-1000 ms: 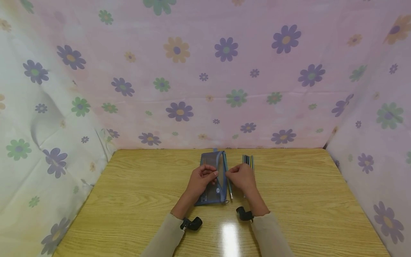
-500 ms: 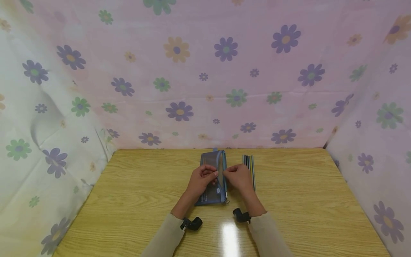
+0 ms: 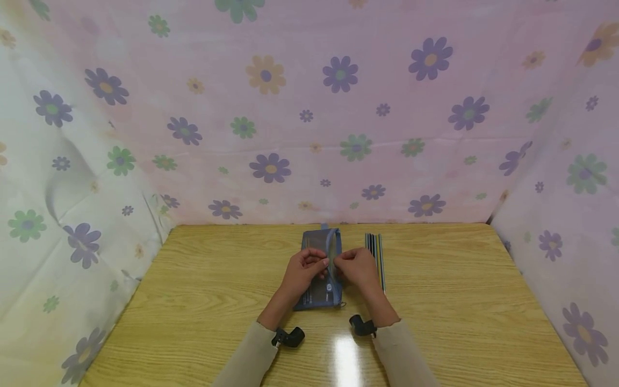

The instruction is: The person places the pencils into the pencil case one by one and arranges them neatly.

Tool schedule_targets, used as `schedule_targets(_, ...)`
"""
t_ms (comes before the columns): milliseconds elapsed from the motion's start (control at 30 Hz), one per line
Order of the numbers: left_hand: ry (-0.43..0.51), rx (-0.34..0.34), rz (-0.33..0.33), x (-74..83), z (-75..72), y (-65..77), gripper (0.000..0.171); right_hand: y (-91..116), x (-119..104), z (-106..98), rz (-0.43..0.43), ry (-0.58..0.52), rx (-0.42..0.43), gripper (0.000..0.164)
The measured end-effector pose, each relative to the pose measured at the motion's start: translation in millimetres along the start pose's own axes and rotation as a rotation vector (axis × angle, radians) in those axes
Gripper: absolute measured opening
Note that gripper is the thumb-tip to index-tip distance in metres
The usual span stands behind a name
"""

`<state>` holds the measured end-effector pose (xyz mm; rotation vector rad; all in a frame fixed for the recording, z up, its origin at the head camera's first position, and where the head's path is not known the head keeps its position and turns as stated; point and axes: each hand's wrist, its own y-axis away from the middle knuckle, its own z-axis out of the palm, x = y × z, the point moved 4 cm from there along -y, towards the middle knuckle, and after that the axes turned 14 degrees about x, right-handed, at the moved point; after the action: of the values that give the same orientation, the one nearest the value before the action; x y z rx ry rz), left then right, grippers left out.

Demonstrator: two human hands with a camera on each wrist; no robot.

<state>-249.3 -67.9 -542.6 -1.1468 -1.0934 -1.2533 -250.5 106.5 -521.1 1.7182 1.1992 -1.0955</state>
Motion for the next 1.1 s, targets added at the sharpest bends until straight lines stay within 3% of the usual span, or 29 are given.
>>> schedule_targets(367, -0.012, 0.002, 0.011, 1.2, -0.3, -0.6, 0.023, -0.5, -2.0, -2.2, -0.035, 0.017, 0.007, 0.021)
schedule_targets(833, -0.005, 0.003, 0.018, -0.1, 0.2, -2.4, 0.023, -8.8, -6.0, -23.0, -0.196, 0.213, 0.117, 0.016)
schedule_targets(1100, 0.009, 0.003, 0.012, -1.0, 0.4, -2.0, 0.025, -13.0, -4.0, -36.4, -0.244, 0.301, 0.147, 0.024)
